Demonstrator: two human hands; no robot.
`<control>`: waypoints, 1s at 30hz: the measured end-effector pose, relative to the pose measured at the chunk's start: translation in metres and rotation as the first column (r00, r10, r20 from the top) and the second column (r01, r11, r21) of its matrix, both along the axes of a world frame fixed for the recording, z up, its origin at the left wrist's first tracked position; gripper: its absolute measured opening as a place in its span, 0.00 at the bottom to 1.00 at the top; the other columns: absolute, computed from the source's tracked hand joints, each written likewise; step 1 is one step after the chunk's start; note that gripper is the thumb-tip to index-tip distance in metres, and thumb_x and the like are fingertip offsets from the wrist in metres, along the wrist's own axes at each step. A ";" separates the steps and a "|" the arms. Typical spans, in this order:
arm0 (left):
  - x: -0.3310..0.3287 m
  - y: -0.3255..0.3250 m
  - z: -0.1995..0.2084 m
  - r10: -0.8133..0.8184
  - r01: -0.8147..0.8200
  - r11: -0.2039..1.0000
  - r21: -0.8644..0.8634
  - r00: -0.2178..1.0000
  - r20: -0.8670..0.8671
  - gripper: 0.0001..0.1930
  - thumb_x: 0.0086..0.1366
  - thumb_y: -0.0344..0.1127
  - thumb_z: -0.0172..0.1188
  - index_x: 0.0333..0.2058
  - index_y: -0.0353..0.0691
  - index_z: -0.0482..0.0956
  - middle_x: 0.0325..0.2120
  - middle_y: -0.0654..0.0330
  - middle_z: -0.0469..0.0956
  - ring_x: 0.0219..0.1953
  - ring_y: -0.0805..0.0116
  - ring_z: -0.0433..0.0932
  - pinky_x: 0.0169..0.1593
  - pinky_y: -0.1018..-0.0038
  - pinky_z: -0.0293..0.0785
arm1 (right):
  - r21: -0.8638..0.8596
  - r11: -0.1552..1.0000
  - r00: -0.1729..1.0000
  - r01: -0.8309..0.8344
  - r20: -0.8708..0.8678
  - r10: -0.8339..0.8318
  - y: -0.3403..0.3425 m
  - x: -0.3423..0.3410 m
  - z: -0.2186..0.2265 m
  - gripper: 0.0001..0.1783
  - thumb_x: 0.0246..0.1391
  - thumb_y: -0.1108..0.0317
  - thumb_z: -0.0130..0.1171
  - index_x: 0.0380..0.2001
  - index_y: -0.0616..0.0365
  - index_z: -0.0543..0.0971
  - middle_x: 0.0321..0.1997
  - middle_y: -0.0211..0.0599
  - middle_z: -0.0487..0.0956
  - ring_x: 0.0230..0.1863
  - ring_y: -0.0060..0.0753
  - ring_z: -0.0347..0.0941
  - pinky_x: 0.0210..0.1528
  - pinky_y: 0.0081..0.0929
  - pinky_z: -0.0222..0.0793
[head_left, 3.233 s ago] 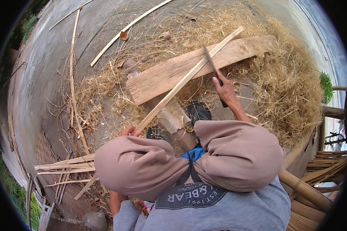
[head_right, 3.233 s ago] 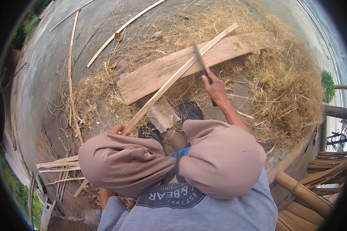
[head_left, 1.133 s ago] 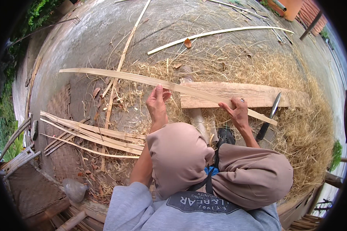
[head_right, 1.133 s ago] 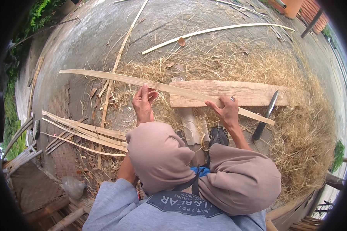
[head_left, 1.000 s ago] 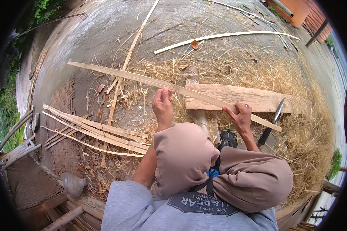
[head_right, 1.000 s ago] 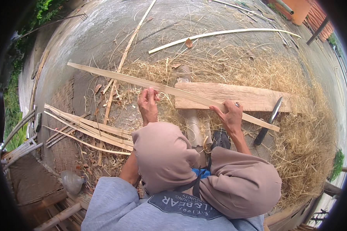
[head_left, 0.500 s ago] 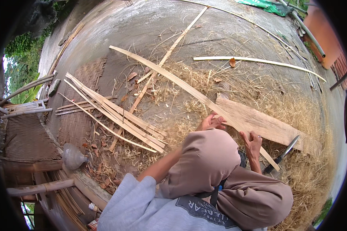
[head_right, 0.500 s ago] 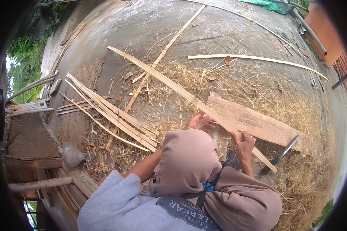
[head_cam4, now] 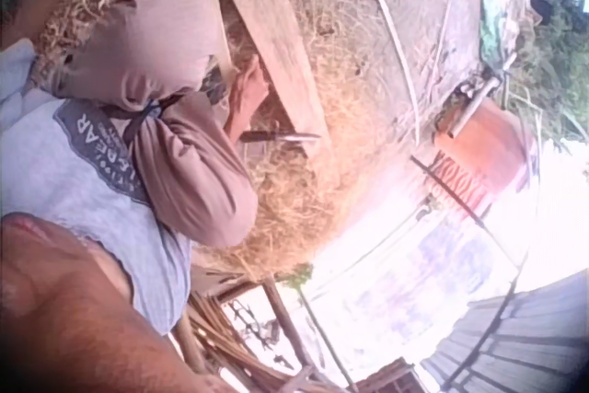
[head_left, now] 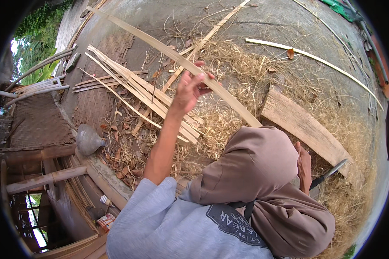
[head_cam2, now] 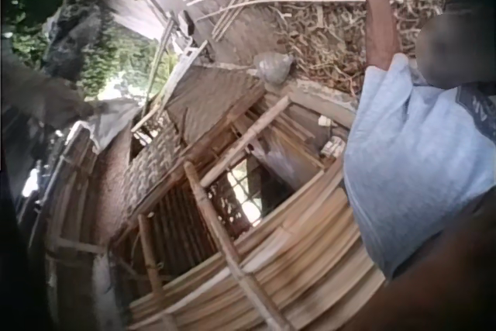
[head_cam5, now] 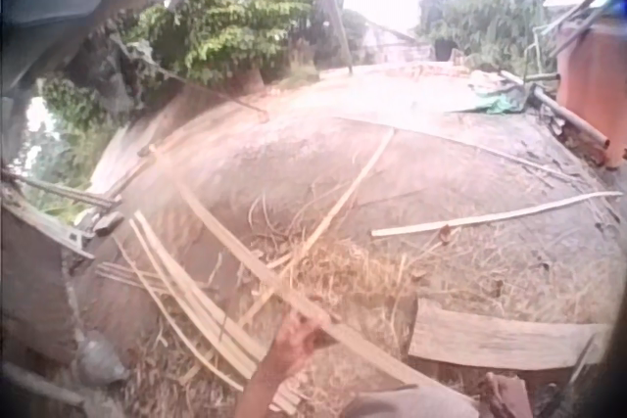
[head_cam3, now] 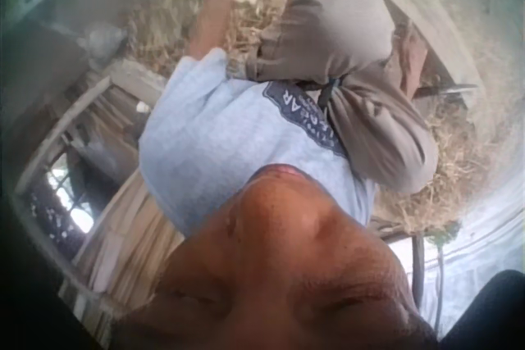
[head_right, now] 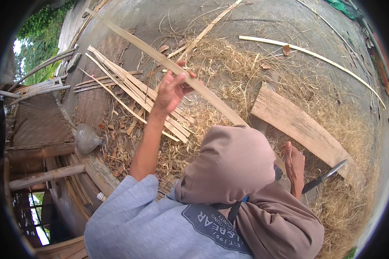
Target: The person sits on the ground and uses a knife to split a long piece of bamboo into thin strips. They then gather the strips and bundle them together.
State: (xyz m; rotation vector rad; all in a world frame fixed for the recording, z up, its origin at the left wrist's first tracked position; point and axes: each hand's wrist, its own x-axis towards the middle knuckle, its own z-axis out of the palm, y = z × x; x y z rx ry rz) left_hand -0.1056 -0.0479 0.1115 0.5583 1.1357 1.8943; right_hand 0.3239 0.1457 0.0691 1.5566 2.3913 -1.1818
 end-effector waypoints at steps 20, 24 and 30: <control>-0.056 -0.103 -0.181 0.451 -0.352 0.468 -0.810 0.884 -0.123 0.24 0.71 0.55 0.60 0.36 0.35 0.75 0.20 0.60 0.73 0.13 0.71 0.70 0.17 0.70 0.74 | -0.464 0.885 0.951 0.027 -0.260 -0.165 0.000 0.007 -0.036 0.40 0.73 0.37 0.35 0.52 0.66 0.79 0.44 0.53 0.83 0.47 0.41 0.78 0.56 0.37 0.67; -0.066 -0.093 -0.196 0.413 -0.336 0.397 -0.854 0.896 -0.161 0.24 0.69 0.52 0.64 0.25 0.35 0.75 0.14 0.63 0.70 0.13 0.71 0.68 0.15 0.72 0.68 | -0.478 0.878 0.948 0.023 -0.268 -0.171 0.001 0.005 -0.034 0.39 0.73 0.38 0.35 0.54 0.66 0.78 0.45 0.55 0.82 0.49 0.41 0.77 0.58 0.36 0.66; -0.059 -0.087 -0.210 0.350 -0.235 0.384 -0.893 0.932 -0.095 0.20 0.62 0.45 0.73 0.24 0.37 0.76 0.15 0.64 0.72 0.13 0.73 0.68 0.16 0.73 0.68 | -0.507 0.861 0.942 0.041 -0.267 -0.202 -0.002 0.006 -0.035 0.38 0.74 0.40 0.36 0.58 0.66 0.77 0.48 0.58 0.82 0.53 0.41 0.76 0.61 0.35 0.64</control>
